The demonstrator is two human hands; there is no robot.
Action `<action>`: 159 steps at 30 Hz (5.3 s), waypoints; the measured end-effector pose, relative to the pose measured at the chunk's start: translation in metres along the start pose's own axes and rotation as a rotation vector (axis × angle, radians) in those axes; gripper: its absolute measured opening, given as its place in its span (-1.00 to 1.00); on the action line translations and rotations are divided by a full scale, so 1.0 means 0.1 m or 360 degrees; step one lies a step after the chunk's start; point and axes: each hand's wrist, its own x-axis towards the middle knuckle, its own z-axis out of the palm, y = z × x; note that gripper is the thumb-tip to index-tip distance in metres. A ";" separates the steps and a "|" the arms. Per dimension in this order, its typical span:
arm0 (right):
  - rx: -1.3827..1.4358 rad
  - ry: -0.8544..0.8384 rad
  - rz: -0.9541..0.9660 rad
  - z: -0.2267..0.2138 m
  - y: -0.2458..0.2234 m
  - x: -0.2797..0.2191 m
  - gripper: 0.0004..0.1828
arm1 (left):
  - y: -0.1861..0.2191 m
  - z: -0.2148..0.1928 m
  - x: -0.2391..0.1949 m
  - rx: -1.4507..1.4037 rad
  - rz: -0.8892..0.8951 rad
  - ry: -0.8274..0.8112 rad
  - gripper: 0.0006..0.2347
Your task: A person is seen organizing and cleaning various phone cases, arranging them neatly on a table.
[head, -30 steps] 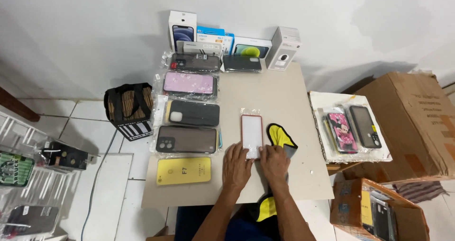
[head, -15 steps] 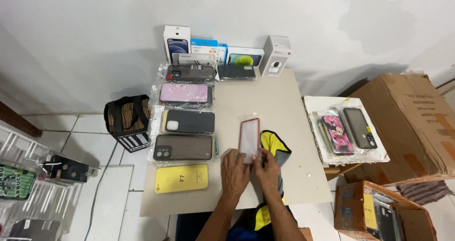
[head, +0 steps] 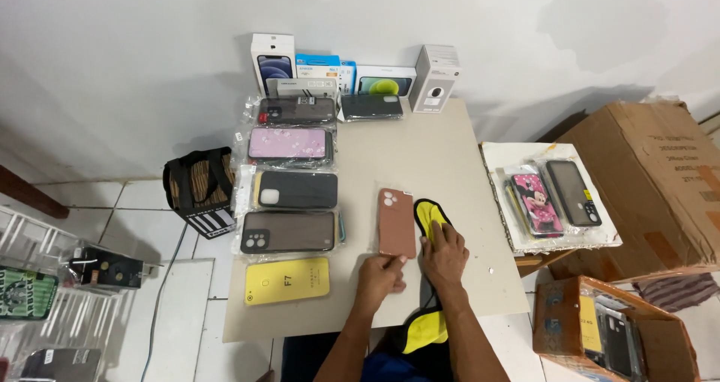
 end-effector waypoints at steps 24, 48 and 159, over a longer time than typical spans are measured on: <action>0.0208 -0.0325 -0.1533 0.03 -0.24 0.36 -0.42 | -0.46 -0.15 0.23 0.1707 0.1680 0.0957 -0.82; 0.0050 -0.0258 -0.0655 0.09 0.05 1.24 -0.48 | -0.48 -0.13 0.22 0.1539 0.1494 0.0867 -0.85; 0.1728 -0.0179 -0.0104 -0.23 -0.09 -0.31 -0.54 | -0.43 -0.23 0.15 0.1103 0.1504 0.0743 -0.77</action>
